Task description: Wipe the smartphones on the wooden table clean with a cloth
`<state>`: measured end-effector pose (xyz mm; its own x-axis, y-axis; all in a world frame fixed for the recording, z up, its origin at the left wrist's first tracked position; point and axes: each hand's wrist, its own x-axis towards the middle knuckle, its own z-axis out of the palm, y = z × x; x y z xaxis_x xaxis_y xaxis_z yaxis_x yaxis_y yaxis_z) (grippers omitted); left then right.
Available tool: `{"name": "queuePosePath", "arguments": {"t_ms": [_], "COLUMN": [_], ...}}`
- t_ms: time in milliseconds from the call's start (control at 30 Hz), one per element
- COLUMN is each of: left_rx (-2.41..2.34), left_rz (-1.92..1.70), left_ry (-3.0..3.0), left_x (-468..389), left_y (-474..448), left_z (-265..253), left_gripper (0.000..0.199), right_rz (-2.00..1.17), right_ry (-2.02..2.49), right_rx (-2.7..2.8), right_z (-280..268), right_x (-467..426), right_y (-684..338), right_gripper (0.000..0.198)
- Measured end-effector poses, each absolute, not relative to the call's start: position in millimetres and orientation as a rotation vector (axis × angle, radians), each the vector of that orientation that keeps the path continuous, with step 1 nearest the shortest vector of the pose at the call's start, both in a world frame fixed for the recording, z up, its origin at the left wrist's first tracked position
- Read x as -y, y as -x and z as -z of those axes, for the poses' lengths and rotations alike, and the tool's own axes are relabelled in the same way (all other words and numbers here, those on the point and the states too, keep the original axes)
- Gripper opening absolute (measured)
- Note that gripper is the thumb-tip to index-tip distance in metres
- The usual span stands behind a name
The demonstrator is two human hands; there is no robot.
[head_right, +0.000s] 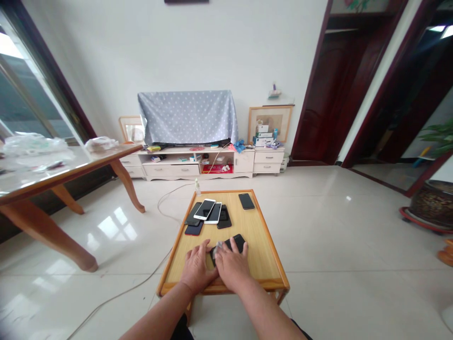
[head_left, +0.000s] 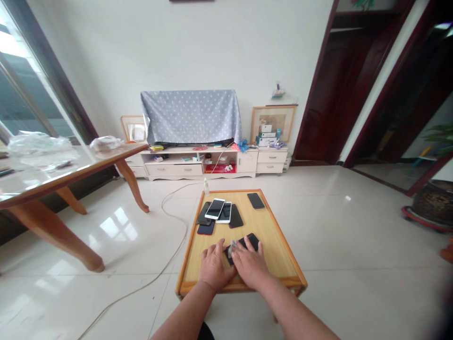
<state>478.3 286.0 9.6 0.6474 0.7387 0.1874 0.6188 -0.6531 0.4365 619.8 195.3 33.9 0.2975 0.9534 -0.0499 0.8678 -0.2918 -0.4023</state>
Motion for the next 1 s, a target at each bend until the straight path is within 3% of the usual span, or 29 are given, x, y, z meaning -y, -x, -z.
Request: {"name": "queuePosePath", "arguments": {"t_ms": [167, 367, 567, 800, 1000], "left_rx": [-1.08, -1.076, -1.099, -1.079, -1.102], "left_rz": [-0.489, -0.474, -0.479, -0.459, -0.451], "left_ry": [-2.569, -2.593, -2.586, -2.592, -2.617], "left_x": [-284.4, -286.9, -285.2, -285.8, -284.3], "left_y": [-479.2, -479.5, -479.9, -480.2, -481.0], "left_z": [-11.3, -7.7, -10.0, -10.2, -12.4], "left_gripper": [0.076, 0.062, 0.074, 0.058, 0.065], "right_rz": [-0.359, -0.375, -0.353, -0.374, -0.299], "right_ry": [2.519, 2.153, 2.476, 2.174, 2.482], "right_rx": [1.366, 1.769, 1.345, 1.702, 1.358], "right_z": [-29.9, -19.9, -21.9, -12.2, -17.2], "right_x": [-198.6, -199.3, -205.9, -190.1, -184.4], "right_y": [-641.6, -605.9, -646.8, -612.5, -657.0], "right_gripper": [0.06, 0.053, 0.054, 0.051, 0.054]}}
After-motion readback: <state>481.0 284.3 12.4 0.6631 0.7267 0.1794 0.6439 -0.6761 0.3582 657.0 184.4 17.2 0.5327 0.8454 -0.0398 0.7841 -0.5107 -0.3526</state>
